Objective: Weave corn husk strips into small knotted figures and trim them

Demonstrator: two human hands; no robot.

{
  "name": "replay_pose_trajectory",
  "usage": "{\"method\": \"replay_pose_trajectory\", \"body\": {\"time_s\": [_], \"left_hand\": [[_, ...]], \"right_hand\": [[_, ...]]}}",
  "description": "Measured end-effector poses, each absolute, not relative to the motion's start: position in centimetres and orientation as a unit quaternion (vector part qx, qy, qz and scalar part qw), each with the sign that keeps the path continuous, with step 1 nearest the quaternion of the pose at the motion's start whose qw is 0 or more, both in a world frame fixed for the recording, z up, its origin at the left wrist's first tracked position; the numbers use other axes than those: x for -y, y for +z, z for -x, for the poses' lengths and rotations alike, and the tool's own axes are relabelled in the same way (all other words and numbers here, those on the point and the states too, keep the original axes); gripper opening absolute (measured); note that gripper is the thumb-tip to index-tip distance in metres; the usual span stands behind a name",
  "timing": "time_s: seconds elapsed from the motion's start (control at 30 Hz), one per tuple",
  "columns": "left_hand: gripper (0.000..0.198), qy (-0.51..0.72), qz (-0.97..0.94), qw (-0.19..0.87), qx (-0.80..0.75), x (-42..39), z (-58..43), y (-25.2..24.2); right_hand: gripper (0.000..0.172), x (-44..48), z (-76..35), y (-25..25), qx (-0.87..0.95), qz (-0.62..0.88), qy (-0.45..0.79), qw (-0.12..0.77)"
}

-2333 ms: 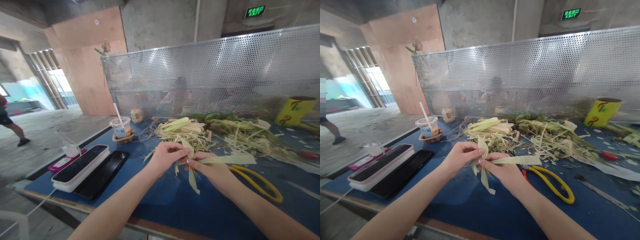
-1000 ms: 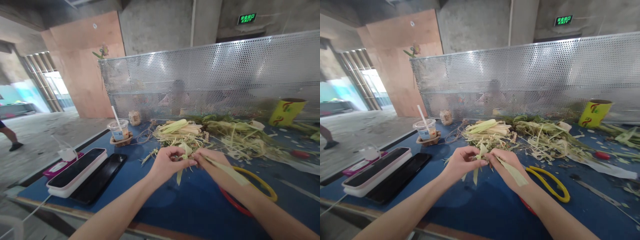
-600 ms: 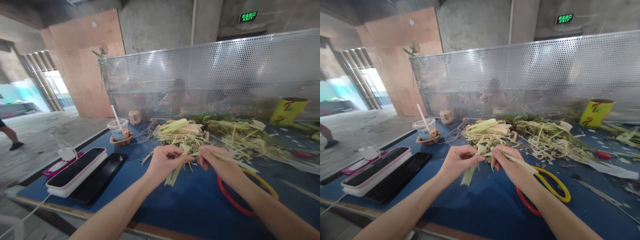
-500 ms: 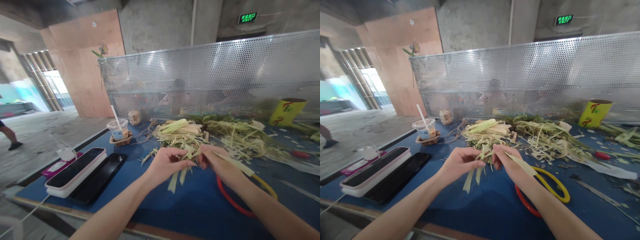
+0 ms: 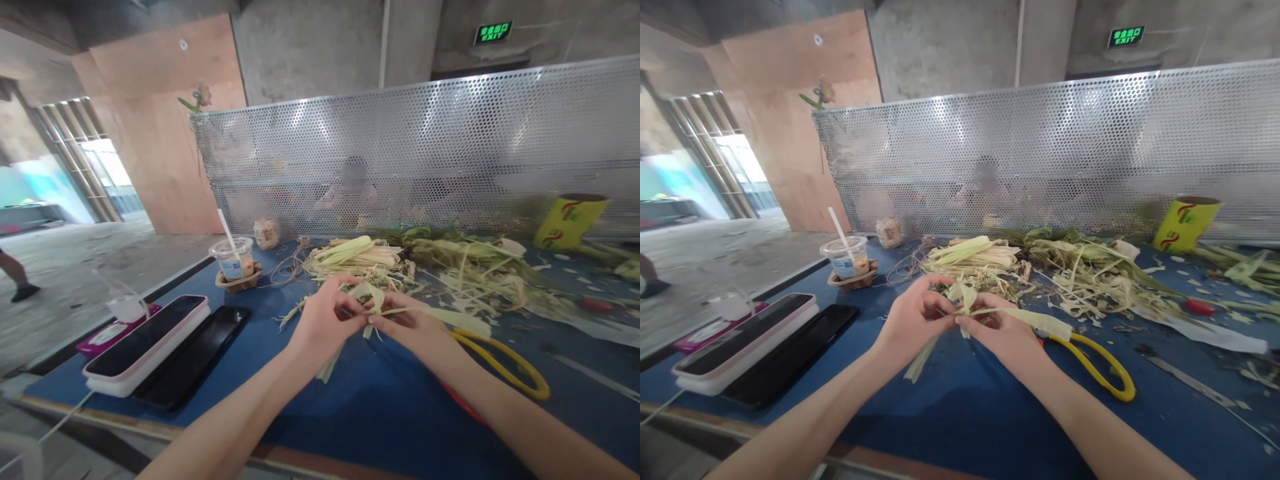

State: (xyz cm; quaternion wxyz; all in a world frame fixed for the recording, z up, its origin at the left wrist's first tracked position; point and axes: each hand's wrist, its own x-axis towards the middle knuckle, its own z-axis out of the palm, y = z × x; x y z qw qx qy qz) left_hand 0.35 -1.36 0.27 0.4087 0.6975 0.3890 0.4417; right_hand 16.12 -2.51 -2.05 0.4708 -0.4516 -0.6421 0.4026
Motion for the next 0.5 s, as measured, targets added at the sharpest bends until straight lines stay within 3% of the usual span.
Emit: {"method": "replay_pose_trajectory", "body": {"time_s": [0.1,0.2,0.33,0.4,0.5], "left_hand": [[0.051,0.444,-0.7,0.407,-0.384,1.51,-0.23,0.23],[0.052,0.438,-0.7,0.426,-0.37,1.54,-0.17,0.16],[0.053,0.417,-0.72,0.427,-0.354,1.41,-0.18,0.07],[0.047,0.452,-0.754,0.306,-0.366,1.5,-0.28,0.03],[0.035,0.496,-0.787,0.044,-0.364,2.02,-0.6,-0.12]], "right_hand": [[0.02,2.79,-16.12,-1.73,0.647,0.508,0.346,0.451],[0.022,3.15,-16.04,-1.21,0.635,0.555,0.281,0.458],[0.021,3.27,-15.97,-1.18,0.619,0.527,0.311,0.492],[0.021,3.17,-16.03,-1.32,0.618,0.487,0.341,0.514],[0.02,3.08,-16.18,-1.31,0.614,0.45,0.358,0.541]]}}
